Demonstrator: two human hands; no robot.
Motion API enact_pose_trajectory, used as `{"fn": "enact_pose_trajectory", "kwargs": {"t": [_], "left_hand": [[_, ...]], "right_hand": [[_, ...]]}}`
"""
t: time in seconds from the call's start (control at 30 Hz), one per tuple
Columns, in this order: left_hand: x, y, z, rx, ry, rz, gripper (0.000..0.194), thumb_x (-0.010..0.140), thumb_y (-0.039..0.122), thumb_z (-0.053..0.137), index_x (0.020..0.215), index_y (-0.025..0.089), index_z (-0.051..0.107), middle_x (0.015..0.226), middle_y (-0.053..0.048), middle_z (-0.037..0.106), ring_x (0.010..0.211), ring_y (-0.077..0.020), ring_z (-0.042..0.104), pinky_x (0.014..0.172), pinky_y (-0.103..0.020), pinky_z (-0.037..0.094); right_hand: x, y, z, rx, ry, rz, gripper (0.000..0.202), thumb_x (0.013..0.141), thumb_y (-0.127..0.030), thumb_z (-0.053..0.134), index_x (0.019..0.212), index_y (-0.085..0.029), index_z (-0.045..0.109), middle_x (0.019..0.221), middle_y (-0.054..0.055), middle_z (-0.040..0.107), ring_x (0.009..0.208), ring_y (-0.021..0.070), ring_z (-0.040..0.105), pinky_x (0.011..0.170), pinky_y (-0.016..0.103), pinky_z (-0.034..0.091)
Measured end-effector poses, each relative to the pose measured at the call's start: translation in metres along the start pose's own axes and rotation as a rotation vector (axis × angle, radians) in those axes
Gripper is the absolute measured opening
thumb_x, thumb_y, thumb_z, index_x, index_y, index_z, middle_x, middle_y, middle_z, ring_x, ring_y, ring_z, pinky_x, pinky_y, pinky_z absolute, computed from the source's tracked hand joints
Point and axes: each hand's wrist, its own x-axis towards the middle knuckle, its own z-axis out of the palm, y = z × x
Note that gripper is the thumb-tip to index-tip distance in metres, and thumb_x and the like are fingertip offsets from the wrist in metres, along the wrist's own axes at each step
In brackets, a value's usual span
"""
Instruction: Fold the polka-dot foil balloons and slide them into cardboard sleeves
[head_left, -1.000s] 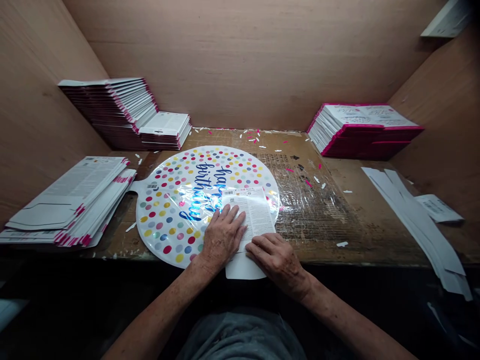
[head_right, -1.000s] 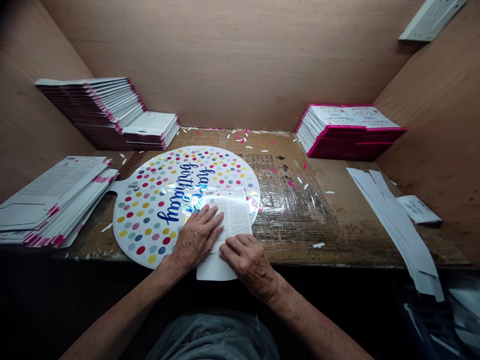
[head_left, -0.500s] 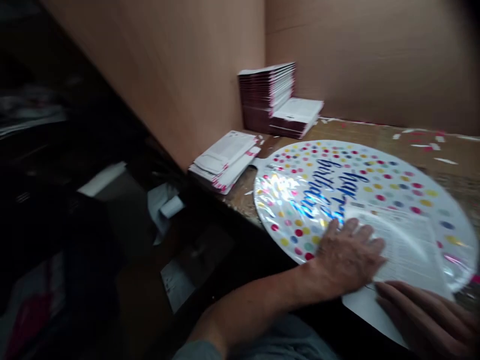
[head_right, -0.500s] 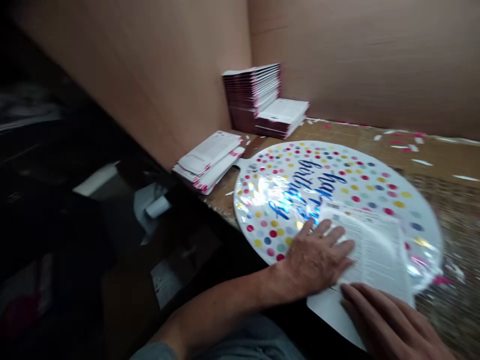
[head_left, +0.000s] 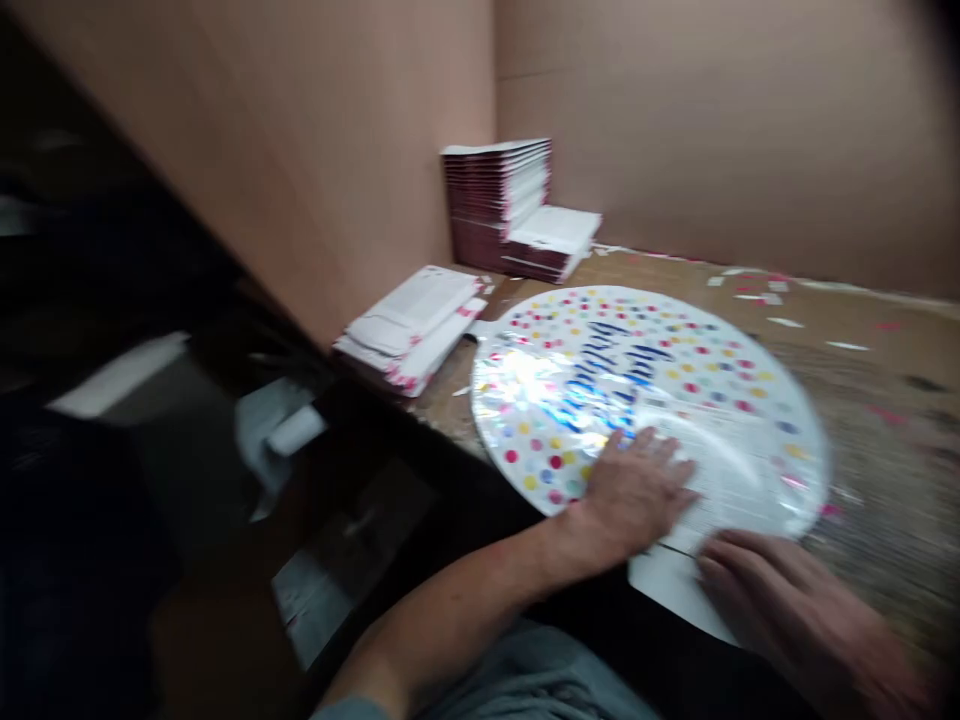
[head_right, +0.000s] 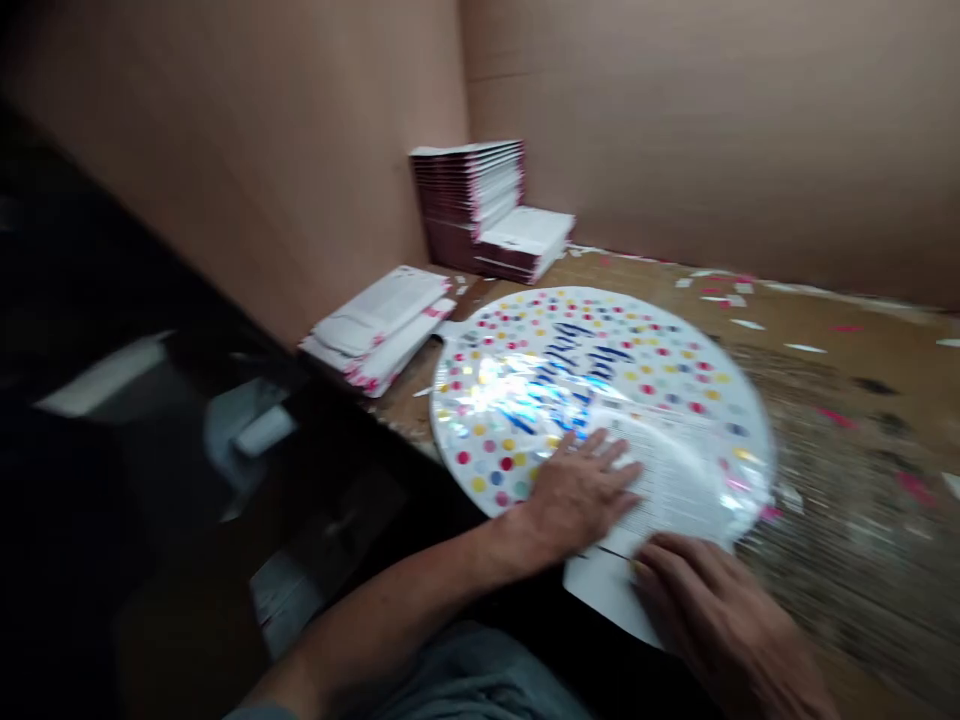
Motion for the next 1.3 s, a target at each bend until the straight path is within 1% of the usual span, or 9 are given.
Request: {"fn": "enact_pose_trajectory", "kwargs": {"t": [0.07, 0.13, 0.33, 0.57, 0.73, 0.97, 1.13, 1.23, 1.3], "left_hand": [[0.002, -0.002, -0.001, -0.055, -0.006, -0.031, 0.035, 0.097, 0.039, 0.044, 0.119, 0.019, 0.062, 0.134, -0.009, 0.06, 0.128, -0.029, 0.05, 0.105, -0.051, 0.041], [0.005, -0.006, 0.0, -0.092, -0.01, -0.047, 0.032, 0.097, 0.034, 0.045, 0.121, 0.02, 0.062, 0.135, -0.008, 0.06, 0.129, -0.0283, 0.05, 0.107, -0.05, 0.04], [0.01, -0.01, -0.001, -0.098, -0.02, 0.0, 0.032, 0.096, 0.031, 0.048, 0.123, 0.02, 0.061, 0.137, -0.01, 0.058, 0.131, -0.0305, 0.048, 0.108, -0.053, 0.038], [0.011, -0.011, 0.001, -0.07, -0.027, -0.001, 0.031, 0.096, 0.031, 0.048, 0.122, 0.021, 0.062, 0.136, -0.009, 0.059, 0.131, -0.0309, 0.049, 0.106, -0.053, 0.04], [0.012, -0.012, -0.001, -0.053, -0.025, 0.025, 0.031, 0.097, 0.031, 0.046, 0.121, 0.021, 0.062, 0.135, -0.01, 0.06, 0.13, -0.03, 0.049, 0.105, -0.052, 0.04], [0.01, -0.011, -0.001, -0.039, -0.037, 0.062, 0.03, 0.097, 0.031, 0.047, 0.121, 0.022, 0.061, 0.134, -0.008, 0.061, 0.129, -0.0295, 0.05, 0.105, -0.052, 0.038], [0.008, -0.009, 0.0, -0.063, -0.016, 0.072, 0.03, 0.097, 0.032, 0.047, 0.122, 0.023, 0.061, 0.134, -0.008, 0.061, 0.13, -0.0292, 0.05, 0.106, -0.055, 0.036], [0.008, -0.009, 0.001, -0.068, -0.01, 0.074, 0.031, 0.097, 0.032, 0.046, 0.123, 0.023, 0.061, 0.134, -0.008, 0.06, 0.13, -0.0296, 0.05, 0.106, -0.056, 0.037], [0.008, -0.009, 0.002, -0.067, -0.008, 0.075, 0.031, 0.097, 0.032, 0.045, 0.123, 0.023, 0.061, 0.135, -0.008, 0.06, 0.131, -0.0299, 0.049, 0.106, -0.056, 0.036]], "right_hand": [[0.01, -0.012, -0.012, -0.051, -0.002, 0.001, 0.022, 0.095, -0.028, 0.053, 0.113, -0.023, 0.064, 0.099, 0.011, 0.068, 0.083, 0.0209, 0.065, 0.071, 0.034, 0.052], [0.017, -0.02, -0.013, -0.103, 0.033, 0.031, 0.021, 0.097, -0.02, 0.048, 0.112, -0.02, 0.064, 0.098, 0.01, 0.067, 0.086, 0.02, 0.063, 0.076, 0.034, 0.052], [0.02, -0.028, 0.0, -0.187, -0.02, 0.098, 0.019, 0.098, -0.017, 0.045, 0.101, -0.016, 0.064, 0.094, 0.009, 0.065, 0.085, 0.0193, 0.058, 0.079, 0.034, 0.049], [0.024, -0.028, -0.008, -0.235, -0.104, 0.007, 0.019, 0.098, -0.016, 0.044, 0.094, -0.014, 0.062, 0.084, 0.007, 0.06, 0.078, 0.0201, 0.051, 0.074, 0.033, 0.044], [0.029, -0.025, -0.004, -0.295, -0.124, 0.008, 0.018, 0.097, -0.014, 0.047, 0.086, -0.015, 0.061, 0.081, 0.006, 0.059, 0.076, 0.0198, 0.049, 0.073, 0.033, 0.042], [0.036, -0.022, -0.008, -0.384, -0.244, 0.028, 0.016, 0.093, -0.01, 0.049, 0.084, -0.015, 0.06, 0.082, 0.007, 0.06, 0.074, 0.0207, 0.05, 0.071, 0.034, 0.042], [0.033, -0.017, -0.021, -0.201, -0.31, 0.013, 0.018, 0.097, -0.017, 0.045, 0.084, -0.016, 0.057, 0.083, 0.008, 0.06, 0.076, 0.0201, 0.052, 0.072, 0.034, 0.043], [0.029, -0.014, -0.026, 0.059, -0.237, 0.097, 0.019, 0.099, -0.021, 0.042, 0.087, -0.018, 0.056, 0.084, 0.005, 0.06, 0.077, 0.0173, 0.054, 0.072, 0.03, 0.045], [0.026, -0.015, -0.025, 0.127, -0.165, 0.17, 0.017, 0.1, -0.022, 0.042, 0.091, -0.018, 0.057, 0.085, 0.005, 0.061, 0.079, 0.0162, 0.056, 0.073, 0.028, 0.046]]}}
